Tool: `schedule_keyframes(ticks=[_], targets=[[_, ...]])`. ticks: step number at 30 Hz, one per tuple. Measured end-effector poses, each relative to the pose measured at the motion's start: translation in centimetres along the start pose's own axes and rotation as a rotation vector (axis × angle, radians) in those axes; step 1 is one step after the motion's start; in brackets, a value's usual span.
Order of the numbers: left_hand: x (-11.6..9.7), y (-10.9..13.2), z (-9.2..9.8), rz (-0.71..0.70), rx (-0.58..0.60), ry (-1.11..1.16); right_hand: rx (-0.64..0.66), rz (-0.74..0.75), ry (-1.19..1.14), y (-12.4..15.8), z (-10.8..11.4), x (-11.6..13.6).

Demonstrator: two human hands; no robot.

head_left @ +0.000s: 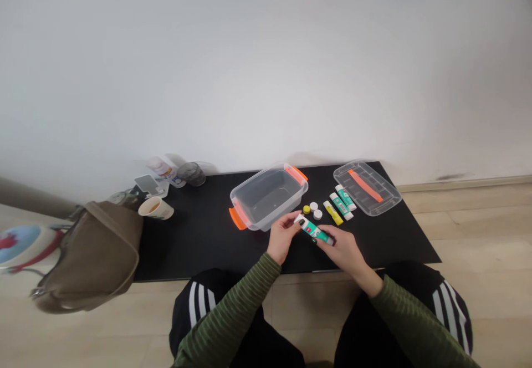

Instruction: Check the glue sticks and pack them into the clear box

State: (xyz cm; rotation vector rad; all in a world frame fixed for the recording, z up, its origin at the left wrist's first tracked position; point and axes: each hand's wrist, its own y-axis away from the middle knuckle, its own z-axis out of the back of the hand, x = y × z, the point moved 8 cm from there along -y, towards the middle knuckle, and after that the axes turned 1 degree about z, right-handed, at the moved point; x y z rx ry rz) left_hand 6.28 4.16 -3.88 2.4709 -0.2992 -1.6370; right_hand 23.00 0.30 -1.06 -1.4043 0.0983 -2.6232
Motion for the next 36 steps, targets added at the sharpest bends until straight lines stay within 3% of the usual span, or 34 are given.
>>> schedule_keyframes(ticks=[6,14,17,21,25,31,36], targets=[[0.2,0.0,0.0,0.008,0.014,-0.016,0.013,-0.082,-0.107,0.0,-0.6,-1.1],[0.5,0.0,-0.1,0.046,0.042,0.002,0.063,-0.181,-0.43,0.2,-2.0,-2.4],[1.3,0.3,-0.4,0.028,0.03,0.045,0.087,-0.249,-0.509,0.2,-2.8,-2.7],[3.6,0.8,-1.3,0.091,0.098,0.016,0.096,-0.313,-0.568,0.2,-4.0,-3.2],[4.4,0.0,-0.7,0.117,0.11,-0.211,0.159,-0.324,-0.383,0.3,-4.7,-4.0],[1.3,-3.1,1.6,-0.11,-0.018,-0.899,0.119,-0.178,-0.136,-0.2,-3.5,-3.4],[0.4,-4.8,2.2,-0.14,-0.074,-1.099,0.108,-0.12,-0.067,-0.5,-2.5,-2.8]])
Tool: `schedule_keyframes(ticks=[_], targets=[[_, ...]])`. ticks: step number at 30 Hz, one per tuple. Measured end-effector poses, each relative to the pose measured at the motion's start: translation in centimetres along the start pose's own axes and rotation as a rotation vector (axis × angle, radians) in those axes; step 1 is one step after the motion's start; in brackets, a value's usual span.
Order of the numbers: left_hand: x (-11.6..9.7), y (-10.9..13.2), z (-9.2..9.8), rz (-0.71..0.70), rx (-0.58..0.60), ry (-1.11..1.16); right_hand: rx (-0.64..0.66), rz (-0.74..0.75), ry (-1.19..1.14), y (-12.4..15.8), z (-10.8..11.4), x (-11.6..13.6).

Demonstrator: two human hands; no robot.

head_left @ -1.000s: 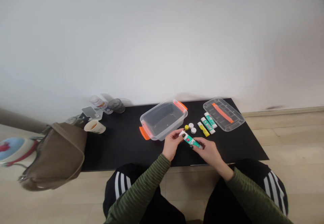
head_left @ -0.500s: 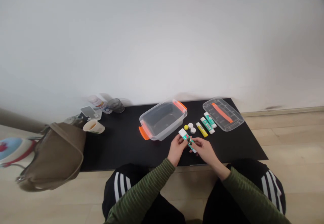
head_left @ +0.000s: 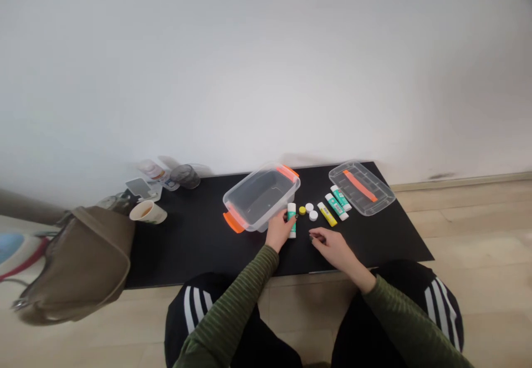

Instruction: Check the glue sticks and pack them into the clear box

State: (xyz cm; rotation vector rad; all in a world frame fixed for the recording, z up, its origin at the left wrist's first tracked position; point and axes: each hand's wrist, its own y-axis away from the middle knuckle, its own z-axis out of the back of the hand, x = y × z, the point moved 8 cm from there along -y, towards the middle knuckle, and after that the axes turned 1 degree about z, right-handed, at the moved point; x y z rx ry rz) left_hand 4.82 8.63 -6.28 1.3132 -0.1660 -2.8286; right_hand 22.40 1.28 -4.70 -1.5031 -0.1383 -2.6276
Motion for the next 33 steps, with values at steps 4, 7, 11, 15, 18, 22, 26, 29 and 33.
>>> schedule_keyframes(ticks=[4,7,11,15,18,22,26,29,33], targets=[[0.5,-0.5,0.6,0.037,-0.033,-0.084,-0.074,0.061,0.154,-0.2,1.5,0.6],[0.8,-0.6,1.2,0.057,-0.044,-0.143,-0.164,0.086,0.328,-0.4,3.0,0.7],[0.7,-0.6,1.4,0.032,-0.043,-0.276,-0.27,0.071,0.499,-0.9,4.9,0.1],[0.3,-0.2,1.0,0.007,-0.053,-0.445,-0.315,0.028,0.641,-1.3,5.8,-0.5],[-0.3,0.3,0.7,-0.033,-0.084,-0.547,-0.292,-0.031,0.709,-1.9,5.7,-1.2],[-2.1,0.7,0.6,-0.191,-0.145,-0.646,-0.268,-0.099,0.751,-2.8,5.3,-1.7],[-4.8,1.1,-0.4,-0.482,-0.126,-0.582,-0.235,-0.151,0.791,-3.3,5.0,-1.9],[-5.8,1.2,-1.2,-0.578,-0.098,-0.47,-0.194,-0.188,0.804,-3.3,4.7,-2.1],[-6.1,1.1,-2.1,-0.606,-0.067,-0.415,-0.163,-0.21,0.8,-3.2,4.6,-2.1]])
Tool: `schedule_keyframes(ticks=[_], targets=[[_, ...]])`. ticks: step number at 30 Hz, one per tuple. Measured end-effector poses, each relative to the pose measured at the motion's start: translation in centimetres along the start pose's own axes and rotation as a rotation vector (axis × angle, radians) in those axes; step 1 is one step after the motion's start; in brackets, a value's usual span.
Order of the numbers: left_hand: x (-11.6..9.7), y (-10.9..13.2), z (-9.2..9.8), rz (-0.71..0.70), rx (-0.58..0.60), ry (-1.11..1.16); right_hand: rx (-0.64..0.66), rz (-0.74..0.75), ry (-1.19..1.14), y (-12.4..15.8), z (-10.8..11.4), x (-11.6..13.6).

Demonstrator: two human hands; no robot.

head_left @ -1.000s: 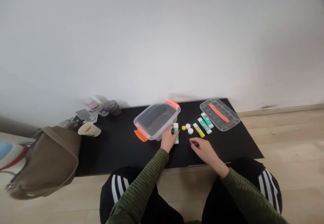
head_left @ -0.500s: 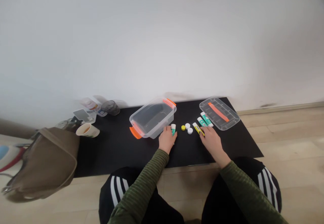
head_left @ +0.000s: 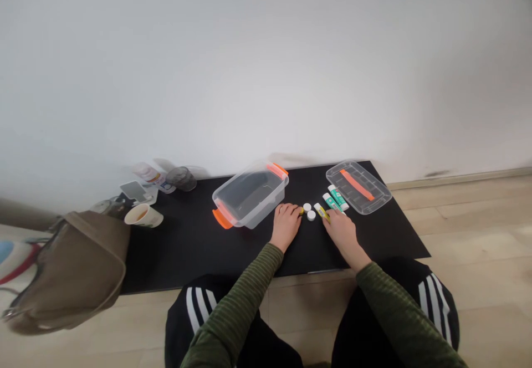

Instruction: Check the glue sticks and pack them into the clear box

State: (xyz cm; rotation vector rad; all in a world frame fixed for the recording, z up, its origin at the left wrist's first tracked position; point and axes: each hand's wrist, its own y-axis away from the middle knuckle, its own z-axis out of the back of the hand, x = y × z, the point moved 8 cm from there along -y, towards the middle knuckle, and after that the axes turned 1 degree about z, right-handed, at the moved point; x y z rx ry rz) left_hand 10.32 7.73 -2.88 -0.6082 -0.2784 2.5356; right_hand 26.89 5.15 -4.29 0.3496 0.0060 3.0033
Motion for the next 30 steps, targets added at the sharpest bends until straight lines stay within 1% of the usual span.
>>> schedule_keyframes(ticks=[4,10,13,15,17,20,22,23,25,27,30], targets=[[0.2,-0.1,-0.2,0.019,-0.006,0.041,0.012,-0.013,-0.01,0.0,-0.1,0.1],[0.8,0.0,-0.3,0.082,0.03,0.006,0.04,-0.028,0.011,0.0,-0.6,0.0],[1.2,0.0,0.3,0.141,0.008,0.106,0.05,-0.046,-0.006,0.0,-0.7,-0.3],[1.5,0.0,0.9,0.21,-0.036,0.245,0.011,-0.067,-0.058,0.1,-0.1,-0.6],[2.1,0.1,1.3,0.317,-0.089,0.473,-0.085,-0.061,-0.157,0.2,1.1,-0.9],[2.9,0.7,0.9,0.508,-0.144,0.975,-0.232,0.053,-0.376,1.0,3.1,-0.4],[2.7,1.3,0.2,0.604,-0.145,1.302,-0.268,0.139,-0.518,1.7,3.9,0.3],[2.6,1.7,-0.1,0.641,-0.135,1.43,-0.263,0.163,-0.575,2.1,4.0,0.6],[2.2,2.5,-0.3,0.697,-0.101,1.598,-0.221,0.179,-0.662,2.9,3.8,1.3],[1.8,3.1,-0.3,0.727,-0.068,1.687,-0.155,0.185,-0.724,3.4,3.2,1.9],[1.4,3.5,0.1,0.724,-0.038,1.75,-0.084,0.227,-0.777,3.9,2.5,2.9]])
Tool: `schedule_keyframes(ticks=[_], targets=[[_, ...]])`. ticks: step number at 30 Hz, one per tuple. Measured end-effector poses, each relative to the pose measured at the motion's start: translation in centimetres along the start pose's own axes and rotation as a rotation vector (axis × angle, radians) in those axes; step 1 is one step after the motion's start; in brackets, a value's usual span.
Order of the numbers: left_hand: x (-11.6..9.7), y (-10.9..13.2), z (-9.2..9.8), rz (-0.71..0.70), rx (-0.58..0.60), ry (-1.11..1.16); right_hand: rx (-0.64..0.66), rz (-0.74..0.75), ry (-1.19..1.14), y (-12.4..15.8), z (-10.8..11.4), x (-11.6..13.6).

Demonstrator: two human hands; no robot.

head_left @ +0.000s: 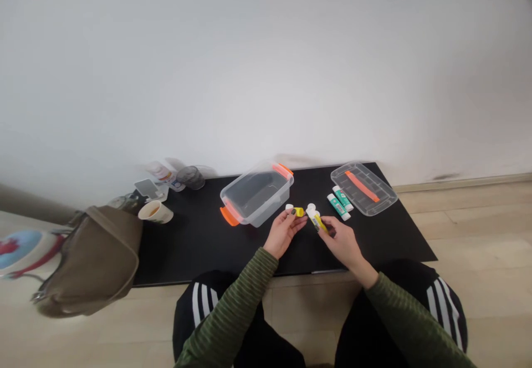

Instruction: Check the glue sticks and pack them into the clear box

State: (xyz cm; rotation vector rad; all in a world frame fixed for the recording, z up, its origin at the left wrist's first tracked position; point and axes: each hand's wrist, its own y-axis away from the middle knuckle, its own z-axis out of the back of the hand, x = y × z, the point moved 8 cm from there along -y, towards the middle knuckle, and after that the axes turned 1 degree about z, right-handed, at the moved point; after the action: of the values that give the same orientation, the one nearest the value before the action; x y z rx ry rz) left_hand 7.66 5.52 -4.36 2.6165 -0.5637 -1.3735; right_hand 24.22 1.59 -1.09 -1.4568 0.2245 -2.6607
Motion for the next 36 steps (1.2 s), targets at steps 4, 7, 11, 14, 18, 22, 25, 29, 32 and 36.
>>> schedule_keyframes(ticks=[4,7,11,14,18,22,25,29,32,36], targets=[[-0.4,0.2,-0.4,-0.019,0.017,-0.008,0.02,0.045,0.04,0.0,-0.3,0.3],[-0.6,0.3,-0.5,-0.025,0.012,-0.034,0.004,0.077,0.092,0.0,-0.1,0.4],[-1.1,0.5,-0.3,-0.055,-0.016,-0.078,-0.017,0.11,0.125,0.0,0.1,0.4],[-1.2,0.6,-0.3,-0.058,-0.018,-0.134,-0.038,0.134,0.122,0.1,0.3,0.6],[-0.8,0.5,-0.3,-0.059,0.007,-0.171,-0.048,0.153,0.115,0.2,0.3,0.9],[-0.6,0.5,-0.2,-0.066,0.007,-0.187,-0.026,0.152,0.096,0.2,0.0,0.7],[-0.6,0.5,-0.1,-0.065,-0.001,-0.199,-0.029,0.173,0.064,0.3,-0.1,0.7],[-0.5,0.5,0.0,-0.064,0.005,-0.203,-0.022,0.164,0.018,0.4,-0.2,0.6],[-0.4,0.5,0.0,-0.065,0.003,-0.21,-0.004,0.124,0.011,0.4,-0.3,0.4],[-0.3,0.6,0.1,-0.063,-0.001,-0.219,0.006,0.087,0.006,0.5,-0.5,0.2]])
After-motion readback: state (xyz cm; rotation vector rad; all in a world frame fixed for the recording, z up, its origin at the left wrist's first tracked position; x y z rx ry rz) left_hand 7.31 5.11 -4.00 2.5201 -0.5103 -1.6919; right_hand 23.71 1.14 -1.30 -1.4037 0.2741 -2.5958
